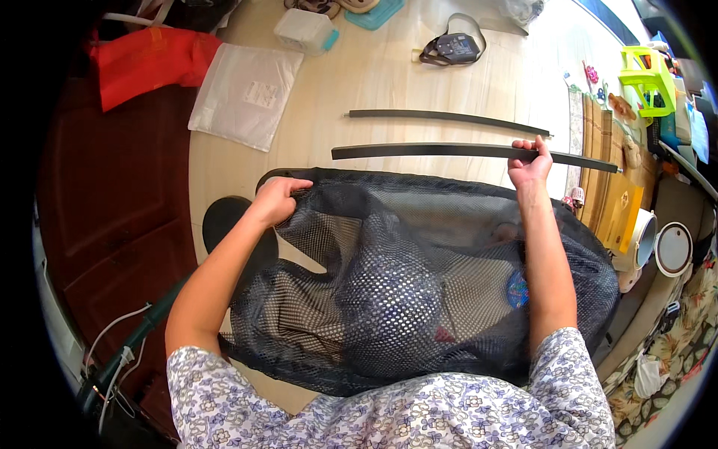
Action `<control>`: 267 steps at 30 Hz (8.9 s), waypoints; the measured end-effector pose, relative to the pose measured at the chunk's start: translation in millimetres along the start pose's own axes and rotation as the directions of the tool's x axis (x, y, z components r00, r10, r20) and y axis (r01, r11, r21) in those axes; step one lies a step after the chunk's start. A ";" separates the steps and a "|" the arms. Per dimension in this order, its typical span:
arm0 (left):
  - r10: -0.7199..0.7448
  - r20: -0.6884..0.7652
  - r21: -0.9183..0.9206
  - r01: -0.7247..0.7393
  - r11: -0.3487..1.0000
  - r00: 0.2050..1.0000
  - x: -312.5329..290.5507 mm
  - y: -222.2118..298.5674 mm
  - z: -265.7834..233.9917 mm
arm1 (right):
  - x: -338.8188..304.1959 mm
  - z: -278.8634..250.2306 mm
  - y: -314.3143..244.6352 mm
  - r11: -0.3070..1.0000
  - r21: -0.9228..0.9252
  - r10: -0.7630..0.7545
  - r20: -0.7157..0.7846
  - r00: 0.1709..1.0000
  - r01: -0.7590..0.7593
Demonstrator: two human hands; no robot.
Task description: The person assembles a mesh laundry hamper by threading flexible support rods through the fabric channels of the mesh bag.
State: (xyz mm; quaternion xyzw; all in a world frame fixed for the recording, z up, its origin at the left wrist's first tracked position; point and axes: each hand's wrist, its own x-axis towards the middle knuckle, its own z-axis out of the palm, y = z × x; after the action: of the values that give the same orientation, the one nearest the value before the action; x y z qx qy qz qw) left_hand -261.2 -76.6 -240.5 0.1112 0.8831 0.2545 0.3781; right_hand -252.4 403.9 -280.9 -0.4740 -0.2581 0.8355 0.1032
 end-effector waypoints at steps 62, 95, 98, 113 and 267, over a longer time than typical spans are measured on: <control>-0.262 -0.533 -0.846 -0.498 0.192 0.804 -121.5 181.2 -42.1 | -1.6 97.4 -41.2 0.989 0.149 -0.065 0.339 0.939 0.015; -0.709 0.022 -0.632 0.559 0.537 0.705 -1.2 -51.7 51.6 | 75.2 99.7 78.8 0.957 -0.277 0.158 0.232 0.960 -0.090; -0.709 -0.043 -0.538 0.582 0.610 0.704 -3.3 -56.8 60.9 | 70.4 112.3 82.7 0.955 -0.289 0.129 0.227 0.965 -0.060; -0.686 -0.049 -0.095 0.680 0.727 0.726 -8.0 -42.9 55.4 | 53.2 216.3 132.7 0.871 -0.479 0.147 0.457 0.877 0.103; 0.029 -0.429 -0.647 -0.330 0.687 0.903 -211.1 -4.3 -21.6 | -578.4 197.2 -6.1 0.698 0.238 0.316 0.743 -0.589 0.675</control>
State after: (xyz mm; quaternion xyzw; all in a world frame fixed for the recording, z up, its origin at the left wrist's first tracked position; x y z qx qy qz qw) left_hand -131.4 -170.2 -101.2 -0.0065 0.7581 0.6260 0.1827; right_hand -113.3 102.1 231.9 0.5847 -0.5427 0.5935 -0.1066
